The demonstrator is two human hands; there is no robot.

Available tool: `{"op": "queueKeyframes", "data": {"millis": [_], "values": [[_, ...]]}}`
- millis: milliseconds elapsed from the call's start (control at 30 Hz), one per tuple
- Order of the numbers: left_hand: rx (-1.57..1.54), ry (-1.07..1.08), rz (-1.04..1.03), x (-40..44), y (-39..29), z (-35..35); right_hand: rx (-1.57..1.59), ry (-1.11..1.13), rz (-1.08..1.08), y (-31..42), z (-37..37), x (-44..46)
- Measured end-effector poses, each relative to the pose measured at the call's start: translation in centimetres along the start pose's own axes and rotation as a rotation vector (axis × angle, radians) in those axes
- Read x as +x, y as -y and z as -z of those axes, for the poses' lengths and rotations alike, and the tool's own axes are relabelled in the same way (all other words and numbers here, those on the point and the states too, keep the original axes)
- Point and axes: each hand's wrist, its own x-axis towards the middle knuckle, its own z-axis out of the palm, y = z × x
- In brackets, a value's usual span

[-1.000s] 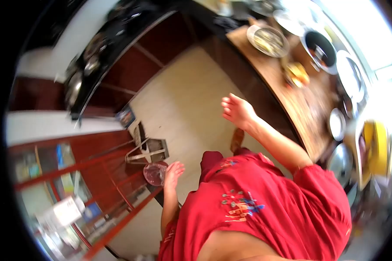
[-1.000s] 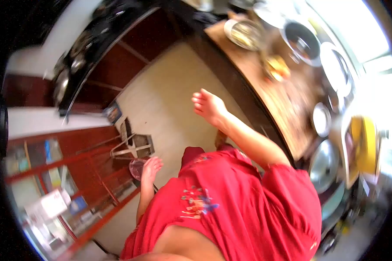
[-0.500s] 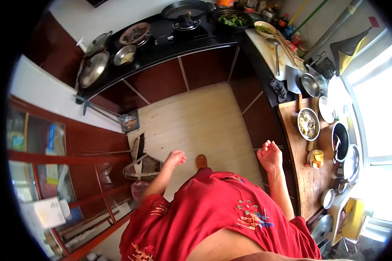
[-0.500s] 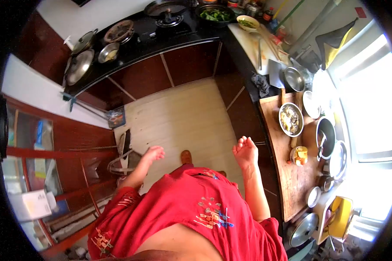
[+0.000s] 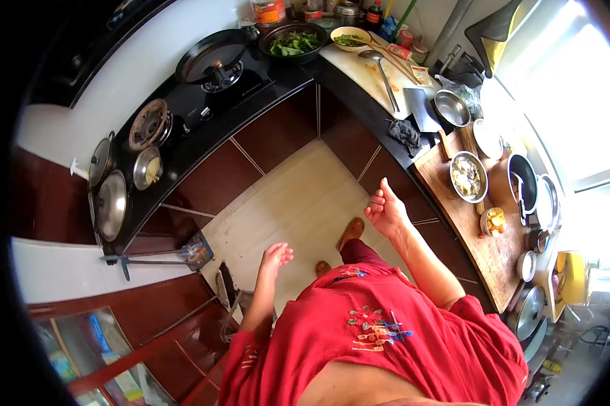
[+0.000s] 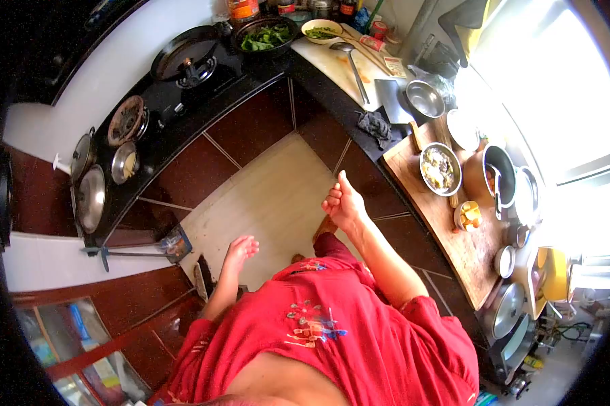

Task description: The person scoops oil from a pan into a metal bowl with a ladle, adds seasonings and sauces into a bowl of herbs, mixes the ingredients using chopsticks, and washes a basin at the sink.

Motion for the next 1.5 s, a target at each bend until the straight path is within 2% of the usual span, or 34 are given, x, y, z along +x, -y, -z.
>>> {"op": "queueKeyframes", "data": {"millis": [167,200,267,367,467,567,633,700,767,867,1067,1233,1400,1500], "values": [[-0.148,-0.269,0.072,-0.6,3.5,6.3,0.143,-0.046,-0.197,1.9,-0.4,5.9],[-0.172,-0.336,0.072,-1.3,4.1,7.4,0.092,-0.05,-0.206,2.4,-1.3,6.6],[-0.21,-0.353,0.109,-0.5,9.3,12.6,0.036,0.002,-0.234,3.7,-3.3,8.0],[-0.055,-0.594,0.332,-3.9,5.9,8.8,-0.047,0.102,-0.261,6.6,-5.6,10.7],[-0.071,-0.658,0.554,0.7,13.5,11.9,-0.115,0.139,-0.249,10.0,-7.2,13.0],[-0.074,-0.402,0.156,2.7,13.8,10.3,-0.102,0.12,-0.214,13.1,-6.9,14.6],[-0.202,-0.348,0.426,6.8,8.0,7.1,-0.069,0.091,-0.193,14.6,-5.9,15.0],[0.086,-0.396,0.333,8.3,-1.1,0.1,-0.043,0.057,-0.158,16.3,-4.8,15.2],[0.092,-0.255,0.302,14.6,-1.7,1.5,0.02,0.008,-0.146,17.3,-3.3,15.6],[0.213,-0.229,0.207,20.8,-7.9,-2.3,0.107,-0.068,-0.091,18.4,-2.0,16.0],[0.413,0.018,0.08,27.7,-19.2,-7.2,0.231,-0.095,0.057,18.9,-2.2,16.7],[0.503,0.124,0.038,32.4,-23.3,-5.6,0.259,-0.14,0.147,17.8,-5.4,17.8],[0.539,0.085,0.116,36.1,-23.4,0.9,0.236,-0.112,0.154,16.0,-9.9,20.9],[0.459,0.092,0.111,38.6,-20.0,6.2,0.24,-0.133,0.131,14.8,-13.1,22.8]]}}
